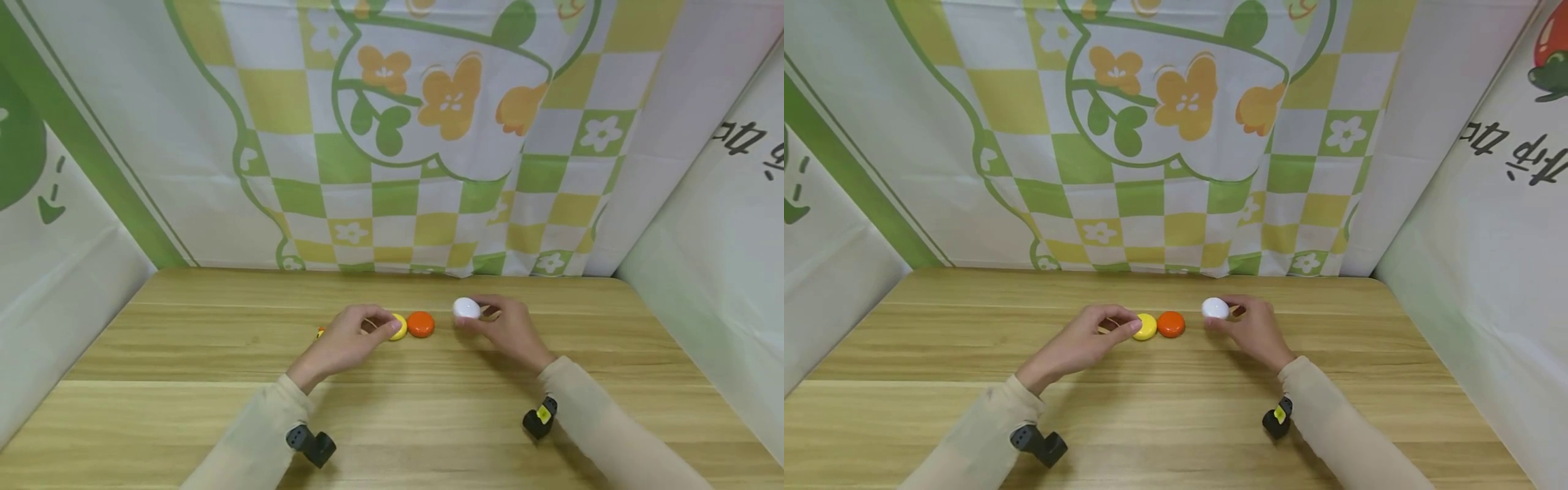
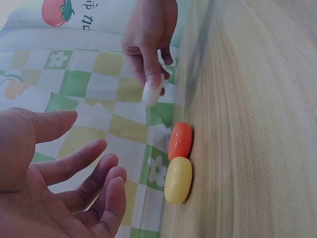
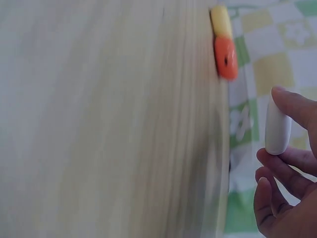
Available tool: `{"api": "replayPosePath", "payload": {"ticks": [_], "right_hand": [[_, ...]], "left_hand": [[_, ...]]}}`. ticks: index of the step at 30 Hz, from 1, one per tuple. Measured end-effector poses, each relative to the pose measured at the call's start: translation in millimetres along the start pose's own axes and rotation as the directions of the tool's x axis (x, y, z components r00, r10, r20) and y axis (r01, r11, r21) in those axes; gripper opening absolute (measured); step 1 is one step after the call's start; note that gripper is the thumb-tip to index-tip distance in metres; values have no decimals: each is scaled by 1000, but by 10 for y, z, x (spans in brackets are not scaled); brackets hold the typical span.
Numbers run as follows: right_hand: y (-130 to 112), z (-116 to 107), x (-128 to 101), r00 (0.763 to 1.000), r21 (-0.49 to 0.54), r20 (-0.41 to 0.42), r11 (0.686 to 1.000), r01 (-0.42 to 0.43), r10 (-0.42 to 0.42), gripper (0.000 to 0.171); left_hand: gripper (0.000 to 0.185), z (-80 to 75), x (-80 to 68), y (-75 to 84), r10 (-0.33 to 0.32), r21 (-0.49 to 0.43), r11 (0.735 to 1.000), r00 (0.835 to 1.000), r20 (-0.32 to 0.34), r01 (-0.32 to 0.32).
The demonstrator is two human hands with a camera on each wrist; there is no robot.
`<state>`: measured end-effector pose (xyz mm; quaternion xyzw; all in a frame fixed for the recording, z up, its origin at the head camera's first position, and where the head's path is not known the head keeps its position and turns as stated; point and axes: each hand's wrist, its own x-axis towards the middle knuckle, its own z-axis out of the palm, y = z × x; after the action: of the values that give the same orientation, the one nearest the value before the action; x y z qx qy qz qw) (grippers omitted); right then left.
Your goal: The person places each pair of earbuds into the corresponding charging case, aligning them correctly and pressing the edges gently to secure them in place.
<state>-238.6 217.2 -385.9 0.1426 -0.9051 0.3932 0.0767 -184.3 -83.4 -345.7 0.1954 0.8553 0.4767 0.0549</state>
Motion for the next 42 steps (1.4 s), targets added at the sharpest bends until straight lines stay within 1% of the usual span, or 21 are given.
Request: {"api": "replayPosePath", "payload": {"ticks": [3, 6, 12, 24, 31, 37, 42], "right_hand": [[128, -68, 36, 1000, -34, -7, 999, -20, 20, 51], [232, -129, 60, 1000, -67, -4, 998, -20, 20, 50], [346, -215, 83, 1000, -129, 3, 991, -28, 29, 49], [389, -283, 76, 999, -185, 30, 982, -39, 45, 48], [405, -289, 75, 998, -191, 40, 981, -38, 46, 49], [422, -280, 68, 999, -200, 39, 980, -12, 21, 48], [423, -278, 60, 999, -218, 36, 976, -5, 13, 48]], "left_hand": [[27, -4, -2, -4, 2, 2, 1000, 1000, 1, -2], [27, -7, -2, -8, 6, 5, 1000, 1000, 2, -6], [27, -3, -2, -9, 2, 9, 1000, 1000, 4, -2], [28, -10, -19, 8, 8, 8, 1000, 1000, 2, -8], [28, -28, -31, 5, -13, 1, 1000, 1000, 11, 13], [29, -48, -36, 3, -36, 7, 999, 999, 2, 36], [30, -64, -42, 7, -26, 14, 1000, 1000, -3, 27]]}}
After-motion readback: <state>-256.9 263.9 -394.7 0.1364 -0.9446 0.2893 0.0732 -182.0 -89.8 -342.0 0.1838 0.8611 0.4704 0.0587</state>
